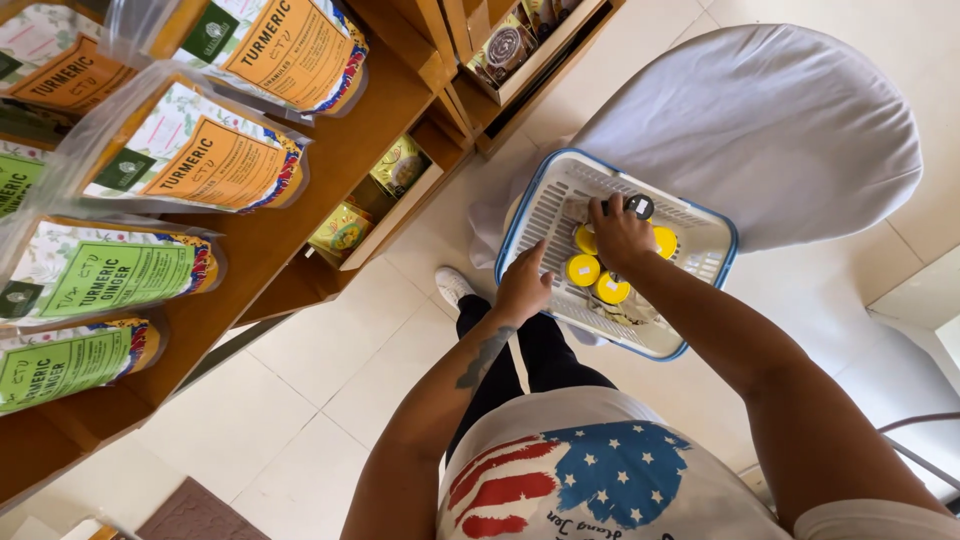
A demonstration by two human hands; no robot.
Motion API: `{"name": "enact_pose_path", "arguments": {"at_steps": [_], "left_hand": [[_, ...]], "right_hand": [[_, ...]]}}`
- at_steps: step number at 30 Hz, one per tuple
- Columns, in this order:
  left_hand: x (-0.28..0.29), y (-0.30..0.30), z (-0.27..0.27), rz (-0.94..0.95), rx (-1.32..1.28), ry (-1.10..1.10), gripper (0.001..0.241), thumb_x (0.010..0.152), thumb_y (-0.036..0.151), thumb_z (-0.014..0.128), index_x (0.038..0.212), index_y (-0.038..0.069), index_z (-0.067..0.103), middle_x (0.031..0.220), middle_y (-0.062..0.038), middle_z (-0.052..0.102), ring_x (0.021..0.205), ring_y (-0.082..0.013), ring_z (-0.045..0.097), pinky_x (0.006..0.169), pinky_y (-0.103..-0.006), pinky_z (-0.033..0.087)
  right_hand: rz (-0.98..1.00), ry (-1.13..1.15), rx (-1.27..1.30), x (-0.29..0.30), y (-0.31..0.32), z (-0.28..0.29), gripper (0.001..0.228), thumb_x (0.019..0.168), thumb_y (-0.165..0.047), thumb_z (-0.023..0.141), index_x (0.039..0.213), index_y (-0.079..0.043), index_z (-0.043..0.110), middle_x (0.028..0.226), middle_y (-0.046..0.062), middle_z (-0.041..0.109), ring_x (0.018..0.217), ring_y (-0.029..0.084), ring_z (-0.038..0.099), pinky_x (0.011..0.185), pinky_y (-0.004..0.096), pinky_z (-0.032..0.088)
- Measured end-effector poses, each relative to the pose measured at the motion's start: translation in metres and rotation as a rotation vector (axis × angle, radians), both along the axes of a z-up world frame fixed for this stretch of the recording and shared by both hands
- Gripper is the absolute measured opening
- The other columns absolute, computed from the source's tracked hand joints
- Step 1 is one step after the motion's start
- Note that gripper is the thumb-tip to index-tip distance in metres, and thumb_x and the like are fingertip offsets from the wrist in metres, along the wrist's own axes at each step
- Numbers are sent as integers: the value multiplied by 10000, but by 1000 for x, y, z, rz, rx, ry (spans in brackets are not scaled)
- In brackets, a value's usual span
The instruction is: The recorder is cleaning spice jars with a cloth and organizing them onto a wooden shelving unit in a grocery store.
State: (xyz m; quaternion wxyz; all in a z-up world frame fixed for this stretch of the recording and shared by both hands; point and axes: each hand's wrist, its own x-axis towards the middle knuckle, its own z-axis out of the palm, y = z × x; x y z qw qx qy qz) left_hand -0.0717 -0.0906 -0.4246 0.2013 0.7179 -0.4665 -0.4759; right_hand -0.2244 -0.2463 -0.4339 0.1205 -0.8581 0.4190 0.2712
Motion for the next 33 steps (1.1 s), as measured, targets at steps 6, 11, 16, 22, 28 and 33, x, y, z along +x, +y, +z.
{"name": "enact_pose_path", "arguments": {"at_steps": [6,11,16,22,28,33], "left_hand": [[4,5,-24,44,-50,-66,724,908,178,671,1562,39,392,1453,-256,536,1385,-402,515,1117,-523,448],[11,-2,14,123,-325,-81,903,801,127,803,1572,-1,351,1468,-351,455,1378,-519,458,1117,-586,420],[18,-6,62,259,-512,131,793,826,174,829,1502,-6,457,1376,-308,556,1310,-500,530,1104,-560,443],[34,10,94,486,-474,596,877,772,211,929,1499,40,469,1262,-224,649,1190,-406,638,1056,-535,496],[31,13,158,831,-500,1116,542,952,309,766,1404,108,545,1196,-27,656,1097,-159,649,979,-408,544],[62,24,185,748,-119,2383,485,898,518,811,1051,109,598,908,51,687,673,-18,651,611,-97,549]], "right_hand": [[139,-30,-59,16,4,27,539,909,-123,635,1415,-185,460,1284,122,506,975,353,745,731,527,636],[235,-56,44,42,-1,112,581,878,-266,683,1418,-212,479,1247,119,556,951,375,751,743,548,621],[158,-163,307,73,-11,227,641,875,-325,695,1466,-199,480,1285,190,619,1038,497,713,832,632,579],[48,-695,412,73,-12,301,563,855,-209,736,1363,-67,538,1254,287,651,1179,592,584,981,716,472],[-28,-1199,192,85,46,272,562,972,-285,688,1462,-63,524,1059,325,639,1016,537,656,811,600,522],[699,-1374,-112,85,112,256,346,1006,-181,589,1332,-85,652,1378,173,634,1326,428,574,1109,497,397]]}}
